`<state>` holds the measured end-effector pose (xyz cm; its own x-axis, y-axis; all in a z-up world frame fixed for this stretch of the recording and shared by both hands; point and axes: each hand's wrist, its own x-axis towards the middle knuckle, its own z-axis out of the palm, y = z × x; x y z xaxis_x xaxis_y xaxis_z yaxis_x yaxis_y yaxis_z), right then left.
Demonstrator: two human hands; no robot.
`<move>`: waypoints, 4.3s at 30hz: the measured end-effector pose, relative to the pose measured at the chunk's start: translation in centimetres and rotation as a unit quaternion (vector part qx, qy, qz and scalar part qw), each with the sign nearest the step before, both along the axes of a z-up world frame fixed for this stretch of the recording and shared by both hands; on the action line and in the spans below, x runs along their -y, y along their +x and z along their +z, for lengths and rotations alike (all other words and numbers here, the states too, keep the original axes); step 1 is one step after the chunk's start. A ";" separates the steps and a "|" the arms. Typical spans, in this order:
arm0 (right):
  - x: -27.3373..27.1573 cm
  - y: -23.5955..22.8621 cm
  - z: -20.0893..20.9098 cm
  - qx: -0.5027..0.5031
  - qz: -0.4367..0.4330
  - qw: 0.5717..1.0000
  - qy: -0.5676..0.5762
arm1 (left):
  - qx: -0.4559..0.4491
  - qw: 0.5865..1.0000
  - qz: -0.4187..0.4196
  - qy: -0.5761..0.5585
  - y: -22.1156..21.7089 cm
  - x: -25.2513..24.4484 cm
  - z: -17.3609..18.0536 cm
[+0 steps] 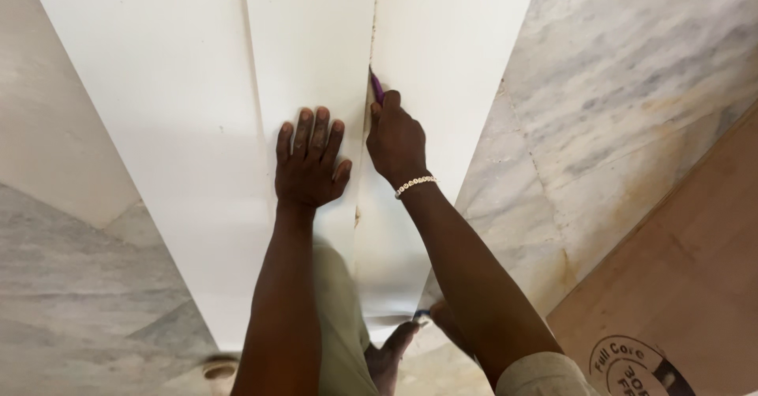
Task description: The person measures boards using a tape measure and marks them with a pen while sitting on the floor.
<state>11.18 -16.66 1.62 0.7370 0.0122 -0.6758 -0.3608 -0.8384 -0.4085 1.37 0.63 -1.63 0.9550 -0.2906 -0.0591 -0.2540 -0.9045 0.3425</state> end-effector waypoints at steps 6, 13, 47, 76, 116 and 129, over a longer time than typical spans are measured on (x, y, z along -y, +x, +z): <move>-0.6 1.6 1.4 -0.038 0.047 0.997 -0.055 | 0.010 1.000 -0.005 -0.003 0.1 0.0 -0.1; -1.9 -2.3 0.6 -0.101 0.007 0.993 -0.065 | -0.008 1.000 -0.012 0.016 0.1 0.0 -0.3; -1.8 -11.9 -0.5 -0.010 -0.054 0.998 -0.025 | 0.020 0.999 -0.026 0.011 -1.7 -0.6 -0.1; -1.9 -29.9 0.4 -0.012 -0.052 0.997 -0.053 | 0.064 0.996 0.040 0.045 -10.4 2.5 0.8; -3.5 -46.9 3.9 -0.151 -0.104 0.982 -0.048 | -0.162 0.954 0.015 0.253 -8.6 3.8 5.8; -4.4 -47.4 3.9 -0.133 -0.100 0.982 -0.088 | -0.184 0.946 -0.057 0.262 -9.4 2.9 6.4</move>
